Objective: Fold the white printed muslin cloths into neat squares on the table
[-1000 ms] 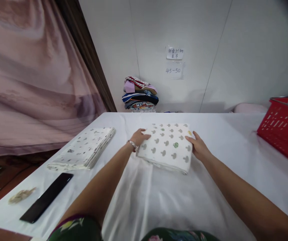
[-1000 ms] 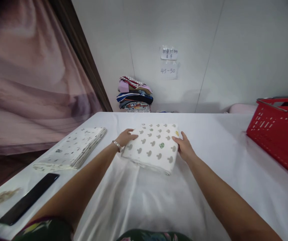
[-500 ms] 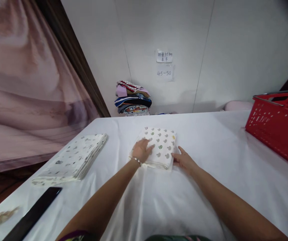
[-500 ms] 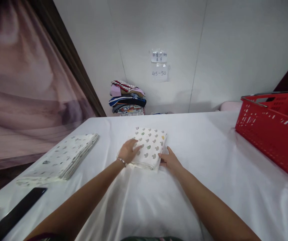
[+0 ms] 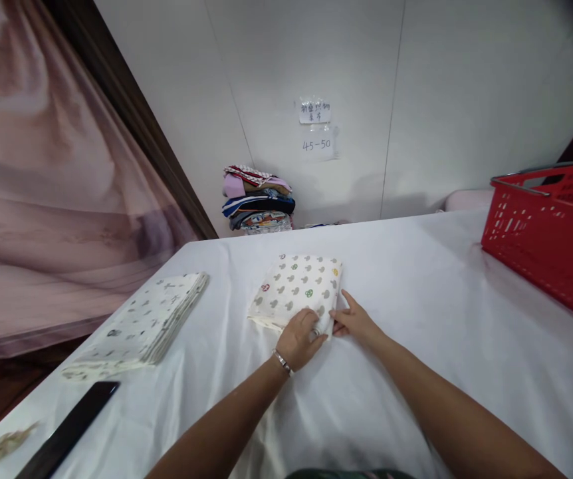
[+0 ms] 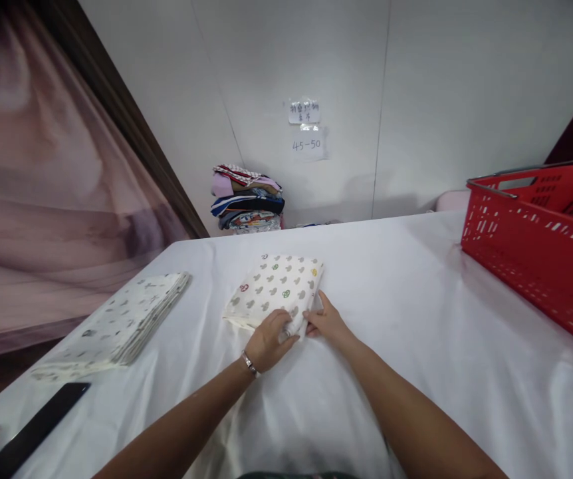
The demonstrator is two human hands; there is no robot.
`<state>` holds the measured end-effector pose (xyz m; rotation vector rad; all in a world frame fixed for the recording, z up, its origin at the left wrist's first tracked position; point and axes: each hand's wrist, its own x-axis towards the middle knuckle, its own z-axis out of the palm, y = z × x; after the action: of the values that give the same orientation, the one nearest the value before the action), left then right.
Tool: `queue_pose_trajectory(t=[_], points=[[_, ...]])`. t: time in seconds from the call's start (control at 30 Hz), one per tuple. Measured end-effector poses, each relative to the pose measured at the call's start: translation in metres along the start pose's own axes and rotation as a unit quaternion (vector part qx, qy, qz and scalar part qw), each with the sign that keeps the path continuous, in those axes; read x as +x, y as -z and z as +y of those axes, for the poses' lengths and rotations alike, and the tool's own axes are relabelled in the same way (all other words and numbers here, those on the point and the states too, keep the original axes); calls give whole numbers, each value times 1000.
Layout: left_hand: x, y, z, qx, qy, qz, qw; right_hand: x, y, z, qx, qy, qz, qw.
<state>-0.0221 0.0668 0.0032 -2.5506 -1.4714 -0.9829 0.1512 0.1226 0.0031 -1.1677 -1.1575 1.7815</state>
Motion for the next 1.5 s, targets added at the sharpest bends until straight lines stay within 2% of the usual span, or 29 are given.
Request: queue_pose_trajectory(t=[0.17,0.3,0.37,0.47,0.57,0.63,0.7,0.83,1.0,1.23,1.4,1.5], points=[[-7,-11,7,37,3,59,998,-3,-3,-6,-19,-7,-2,1000],[-17,-20,10,64,-12,44,997,-4,1,-6,-49,3,-9,999],[-19,-20,11,61,-5,31,998,2,8,-4,-77,25,15,997],[-17,-18,15,58,23,7,998,23,25,-4,-138,79,85,984],[-13,-19,17,68,42,0,997,54,39,-12,-256,125,148,947],[-14,-21,16,76,34,9,996,77,44,-20,-315,137,179,922],[-16,-24,14,80,24,15,996,99,46,-27,-345,137,195,908],[-21,-27,12,83,24,8,996,131,49,-36,-402,143,184,886],[-20,-25,16,90,33,-4,995,152,54,-42,-448,181,140,864],[-18,-23,22,113,47,-29,992,168,65,-47,-499,229,115,828],[-20,-27,24,111,62,-46,991,170,69,-42,-512,230,112,820],[-21,-31,26,102,74,-39,991,170,72,-44,-518,217,104,821]])
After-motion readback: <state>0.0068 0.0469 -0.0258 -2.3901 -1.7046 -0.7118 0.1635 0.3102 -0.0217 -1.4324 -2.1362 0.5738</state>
